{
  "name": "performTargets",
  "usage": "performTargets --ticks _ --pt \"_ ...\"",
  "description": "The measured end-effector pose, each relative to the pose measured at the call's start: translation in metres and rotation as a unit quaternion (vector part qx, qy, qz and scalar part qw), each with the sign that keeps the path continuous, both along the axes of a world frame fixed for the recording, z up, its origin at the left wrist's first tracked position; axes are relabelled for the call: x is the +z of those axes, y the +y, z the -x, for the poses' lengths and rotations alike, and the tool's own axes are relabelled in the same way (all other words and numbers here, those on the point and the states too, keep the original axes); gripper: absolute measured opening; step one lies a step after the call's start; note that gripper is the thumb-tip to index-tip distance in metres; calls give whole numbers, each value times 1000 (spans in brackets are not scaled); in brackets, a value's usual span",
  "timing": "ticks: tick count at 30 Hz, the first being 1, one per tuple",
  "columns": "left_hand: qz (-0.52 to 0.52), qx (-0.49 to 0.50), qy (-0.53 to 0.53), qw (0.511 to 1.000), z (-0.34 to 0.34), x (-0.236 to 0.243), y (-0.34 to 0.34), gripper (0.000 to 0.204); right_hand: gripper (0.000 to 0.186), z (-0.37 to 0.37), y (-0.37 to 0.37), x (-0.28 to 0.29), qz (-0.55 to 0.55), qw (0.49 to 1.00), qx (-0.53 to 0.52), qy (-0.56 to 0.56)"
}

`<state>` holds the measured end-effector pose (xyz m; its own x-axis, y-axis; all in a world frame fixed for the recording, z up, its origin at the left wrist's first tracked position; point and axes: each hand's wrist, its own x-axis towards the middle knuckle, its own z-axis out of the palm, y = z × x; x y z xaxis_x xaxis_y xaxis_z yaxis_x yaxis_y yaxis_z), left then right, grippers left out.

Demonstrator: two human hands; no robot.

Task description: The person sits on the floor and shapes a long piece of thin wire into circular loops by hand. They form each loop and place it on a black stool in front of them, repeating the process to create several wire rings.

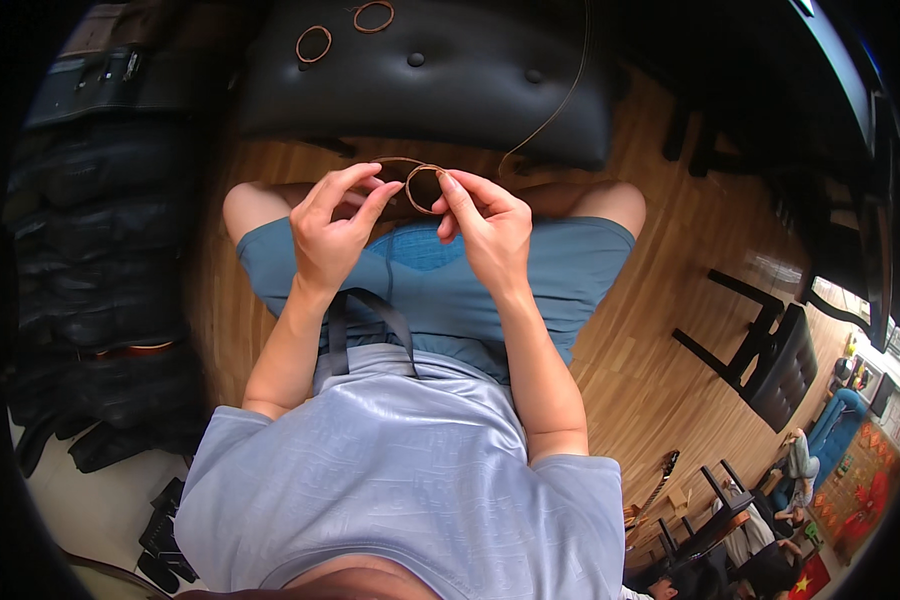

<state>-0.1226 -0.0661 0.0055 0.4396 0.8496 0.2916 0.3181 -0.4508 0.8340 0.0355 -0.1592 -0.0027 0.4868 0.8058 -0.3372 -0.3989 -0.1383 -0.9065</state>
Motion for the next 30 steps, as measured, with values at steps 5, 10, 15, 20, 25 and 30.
performTargets --ticks 5,10,15,20,25,30 --pt "-26 -54 53 997 -5 -2 6 40 25 1 -2 -3 -24 999 27 10" --pt "272 -101 -107 951 -6 -11 5 27 24 3 1 -2 -35 999 25 20" --pt "158 -84 28 983 1 -27 15 24 24 0 0 1 -21 998 33 39" --pt "398 -83 -131 904 -1 -23 17 22 23 1 -1 -1 -3 999 32 34" --pt "367 -120 -185 904 -1 -14 13 22 23 -3 2 -2 14 999 4 32" --pt "284 -137 -98 944 12 -16 25 20 23 -8 2 -2 18 999 3 45"
